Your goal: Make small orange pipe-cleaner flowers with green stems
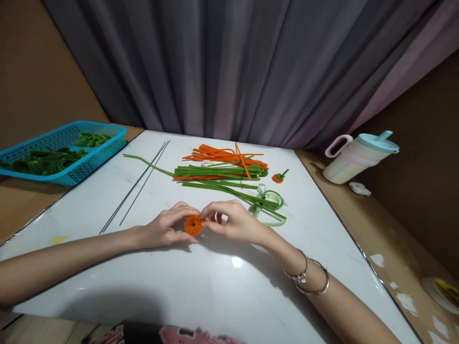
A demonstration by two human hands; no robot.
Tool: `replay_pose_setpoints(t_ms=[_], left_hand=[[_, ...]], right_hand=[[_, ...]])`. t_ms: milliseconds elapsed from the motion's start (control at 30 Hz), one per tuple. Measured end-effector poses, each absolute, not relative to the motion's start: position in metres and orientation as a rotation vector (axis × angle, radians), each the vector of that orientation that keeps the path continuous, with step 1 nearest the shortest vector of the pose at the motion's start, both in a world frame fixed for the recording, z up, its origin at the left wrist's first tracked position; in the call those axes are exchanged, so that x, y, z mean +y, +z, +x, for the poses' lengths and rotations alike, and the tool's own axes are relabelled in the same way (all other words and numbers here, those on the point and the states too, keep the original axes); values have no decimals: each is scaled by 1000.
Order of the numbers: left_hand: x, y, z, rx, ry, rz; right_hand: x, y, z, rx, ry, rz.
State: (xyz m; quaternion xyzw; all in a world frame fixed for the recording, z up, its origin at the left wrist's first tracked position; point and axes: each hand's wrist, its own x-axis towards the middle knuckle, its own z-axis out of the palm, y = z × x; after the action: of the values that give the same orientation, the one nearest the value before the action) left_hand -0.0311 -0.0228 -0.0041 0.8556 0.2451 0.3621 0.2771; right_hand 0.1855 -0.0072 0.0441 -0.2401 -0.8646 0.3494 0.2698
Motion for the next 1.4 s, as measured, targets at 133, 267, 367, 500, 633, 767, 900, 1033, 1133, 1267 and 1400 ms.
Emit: replay_pose_setpoints(t_ms=[133,267,367,500,633,767,900,1033,1133,1267,1400], left_hand=[[-22,-8,-31,661,1050,2367],[-21,-12,-32,619,1128,2438],[-20,-12,-32,598,1144,2474],[-21,-10,-31,537,1183,2510],[-22,-8,-30,441,1131,2516],[-23,-4,-30,396,1068,2517],[-24,-3,-30,422,1076,2574],[-24,-7,-30,522,1166,2695],[-23,-9,-30,618,1266,2807],[-22,-8,-29,659,1352,2957],[-22,-4,-28,574,1384,3090]], right_hand=[[-5,47,187,-2363,1035,-670],[-4,52,190,-2401,1080,-697],[-3,55,191,-2420,1073,-694],[-2,53,190,-2434,1071,-653],[-1,47,188,-2399,1084,-626],[0,42,185,-2347,1162,-710],[1,42,184,-2283,1322,-910],[0,47,185,-2184,1615,-1083],[-6,51,183,-2278,1526,-1146],[-17,50,177,-2491,1154,-1108],[-21,46,174,-2578,948,-1053]])
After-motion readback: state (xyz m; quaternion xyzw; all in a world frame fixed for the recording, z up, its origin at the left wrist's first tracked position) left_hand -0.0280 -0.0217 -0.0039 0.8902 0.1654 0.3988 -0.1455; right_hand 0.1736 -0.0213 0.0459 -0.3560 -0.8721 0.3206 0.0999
